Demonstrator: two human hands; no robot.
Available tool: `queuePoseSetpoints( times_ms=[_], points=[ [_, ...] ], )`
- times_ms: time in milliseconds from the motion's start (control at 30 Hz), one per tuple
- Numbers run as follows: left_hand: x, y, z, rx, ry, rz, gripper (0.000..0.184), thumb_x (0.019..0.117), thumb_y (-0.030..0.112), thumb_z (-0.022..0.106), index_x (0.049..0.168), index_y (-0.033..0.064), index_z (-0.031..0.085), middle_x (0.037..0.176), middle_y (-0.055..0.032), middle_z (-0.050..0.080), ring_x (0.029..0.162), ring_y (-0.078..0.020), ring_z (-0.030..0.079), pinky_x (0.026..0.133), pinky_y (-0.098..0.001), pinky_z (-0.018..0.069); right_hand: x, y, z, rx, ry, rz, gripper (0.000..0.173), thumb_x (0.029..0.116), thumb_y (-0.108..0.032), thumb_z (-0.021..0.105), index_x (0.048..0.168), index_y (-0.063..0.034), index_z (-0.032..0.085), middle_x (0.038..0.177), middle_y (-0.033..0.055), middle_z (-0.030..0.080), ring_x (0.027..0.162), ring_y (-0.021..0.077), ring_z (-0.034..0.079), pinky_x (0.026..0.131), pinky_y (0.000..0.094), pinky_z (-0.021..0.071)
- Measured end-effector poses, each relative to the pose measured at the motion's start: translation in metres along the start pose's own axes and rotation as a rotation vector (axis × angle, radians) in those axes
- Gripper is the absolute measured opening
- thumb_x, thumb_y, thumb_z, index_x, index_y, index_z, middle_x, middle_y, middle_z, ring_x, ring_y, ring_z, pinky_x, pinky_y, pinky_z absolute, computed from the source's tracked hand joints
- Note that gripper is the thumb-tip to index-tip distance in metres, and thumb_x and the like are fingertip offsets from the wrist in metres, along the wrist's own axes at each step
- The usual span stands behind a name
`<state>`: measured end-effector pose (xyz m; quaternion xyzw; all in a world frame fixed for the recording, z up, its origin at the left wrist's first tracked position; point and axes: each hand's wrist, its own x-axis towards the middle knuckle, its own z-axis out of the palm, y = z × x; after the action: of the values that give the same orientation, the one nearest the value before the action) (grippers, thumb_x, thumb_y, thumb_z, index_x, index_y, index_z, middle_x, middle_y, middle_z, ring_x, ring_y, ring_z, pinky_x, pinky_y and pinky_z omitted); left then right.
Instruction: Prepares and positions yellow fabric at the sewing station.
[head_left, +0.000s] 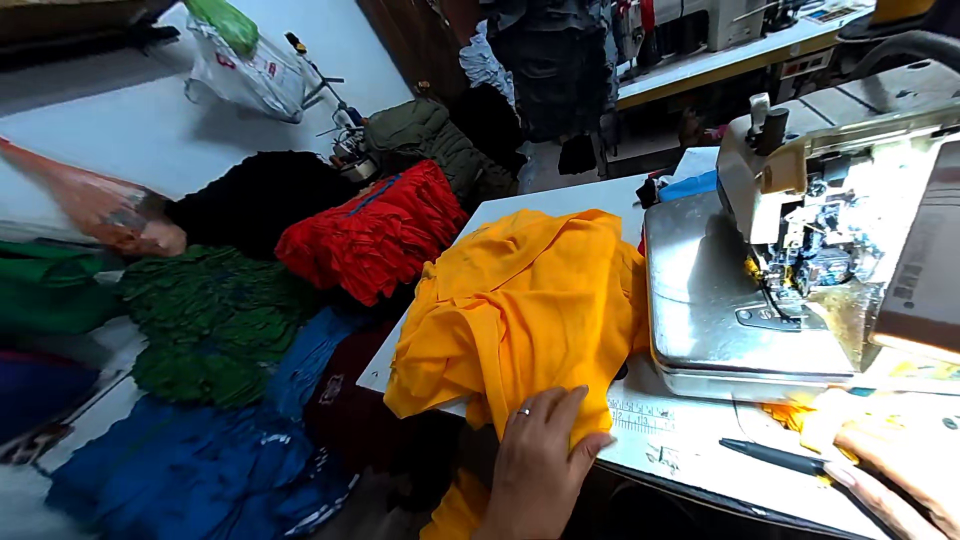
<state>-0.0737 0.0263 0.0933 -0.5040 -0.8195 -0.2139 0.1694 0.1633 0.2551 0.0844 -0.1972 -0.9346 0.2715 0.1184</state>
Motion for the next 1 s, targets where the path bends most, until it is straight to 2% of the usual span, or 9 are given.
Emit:
queuePoseSetpoints(
  times_ms=[100,200,333,400,467,533,767,900,1000],
  points=[
    [0.030,-0.002,-0.002,-0.026,0.045,-0.060,0.040,0.0942,0.034,0.066,0.117,0.0015,0.075,0.110,-0.0189,0.072,0.101,-0.0362,0.071,0.084,-0.0511,0.0578,-0.006,0.006,0.007,0.001,0.087,-0.024,0.050,0.1077,-0.040,0.044,0.117,0.0016,0.071,0.114,0.0281,0.070,0.110,0.0462,0.067,0.100,0.0612,0.0454],
    [0.072,0.004,-0.006,-0.016,-0.014,-0.125,0.043,0.0956,0.028,0.070,0.128,-0.0001,0.068,0.121,-0.0217,0.069,0.110,-0.0385,0.067,0.090,-0.0545,0.0548,-0.010,0.011,0.014,-0.014,0.132,-0.020,0.049,0.1082,-0.042,0.044,0.118,-0.0036,0.072,0.120,0.0257,0.070,0.116,0.0440,0.065,0.102,0.0597,0.0456],
    [0.134,0.014,0.007,0.118,-0.424,-0.345,0.056,0.1027,0.037,0.061,0.145,0.0010,0.053,0.134,-0.0214,0.059,0.122,-0.0380,0.059,0.097,-0.0536,0.0498,-0.006,0.021,0.015,-0.062,0.066,-0.100,0.043,0.1068,-0.032,0.051,0.115,0.0047,0.070,0.113,0.0284,0.071,0.109,0.0479,0.067,0.096,0.0642,0.0479],
    [0.150,0.015,0.020,0.201,-0.597,-0.396,0.049,0.1048,0.030,0.056,0.145,0.0015,0.054,0.139,-0.0210,0.055,0.129,-0.0377,0.054,0.101,-0.0521,0.0479,-0.007,0.020,0.016,-0.059,0.073,-0.089,0.043,0.1072,-0.034,0.050,0.116,0.0025,0.071,0.115,0.0259,0.071,0.112,0.0455,0.067,0.098,0.0628,0.0473],
    [0.154,0.017,0.023,0.239,-0.631,-0.399,0.039,0.1047,0.017,0.053,0.140,0.0020,0.059,0.137,-0.0210,0.057,0.126,-0.0373,0.057,0.100,-0.0516,0.0495,-0.006,0.021,0.017,-0.070,0.081,-0.089,0.043,0.1076,-0.035,0.049,0.118,0.0001,0.071,0.116,0.0234,0.072,0.113,0.0429,0.067,0.098,0.0617,0.0484],
    [0.154,0.015,0.020,0.238,-0.603,-0.393,0.034,0.1046,0.009,0.050,0.135,0.0037,0.063,0.133,-0.0197,0.061,0.123,-0.0358,0.061,0.099,-0.0504,0.0508,-0.006,0.021,0.018,-0.081,0.109,-0.101,0.042,0.1075,-0.035,0.048,0.115,-0.0012,0.072,0.113,0.0217,0.073,0.109,0.0412,0.069,0.095,0.0606,0.0499],
    [0.138,-0.015,-0.014,-0.175,-0.358,-0.471,0.026,0.1063,0.019,0.056,0.114,0.0011,0.072,0.106,-0.0181,0.072,0.100,-0.0315,0.067,0.090,-0.0518,0.0504,-0.006,0.023,0.025,-0.075,0.196,-0.152,0.040,0.1069,-0.033,0.049,0.111,-0.0015,0.073,0.109,0.0195,0.074,0.104,0.0386,0.070,0.091,0.0584,0.0515],
    [0.124,-0.013,-0.057,-0.610,-0.085,-0.608,0.015,0.1032,0.012,0.057,0.105,0.0004,0.068,0.092,-0.0073,0.068,0.081,-0.0144,0.065,0.078,-0.0346,0.0549,-0.008,0.021,0.025,-0.064,0.273,-0.162,0.036,0.1043,-0.033,0.054,0.110,-0.0042,0.075,0.110,0.0169,0.074,0.105,0.0373,0.070,0.093,0.0567,0.0521],
    [0.106,-0.008,-0.092,-0.831,0.073,-0.458,0.019,0.1027,0.010,0.051,0.093,0.0137,0.067,0.078,0.0068,0.068,0.067,-0.0011,0.065,0.064,-0.0190,0.0566,-0.010,0.022,0.026,-0.010,0.387,-0.187,0.032,0.1029,-0.031,0.058,0.112,-0.0064,0.076,0.122,0.0199,0.071,0.112,0.0391,0.068,0.095,0.0566,0.0510]
  ],
)
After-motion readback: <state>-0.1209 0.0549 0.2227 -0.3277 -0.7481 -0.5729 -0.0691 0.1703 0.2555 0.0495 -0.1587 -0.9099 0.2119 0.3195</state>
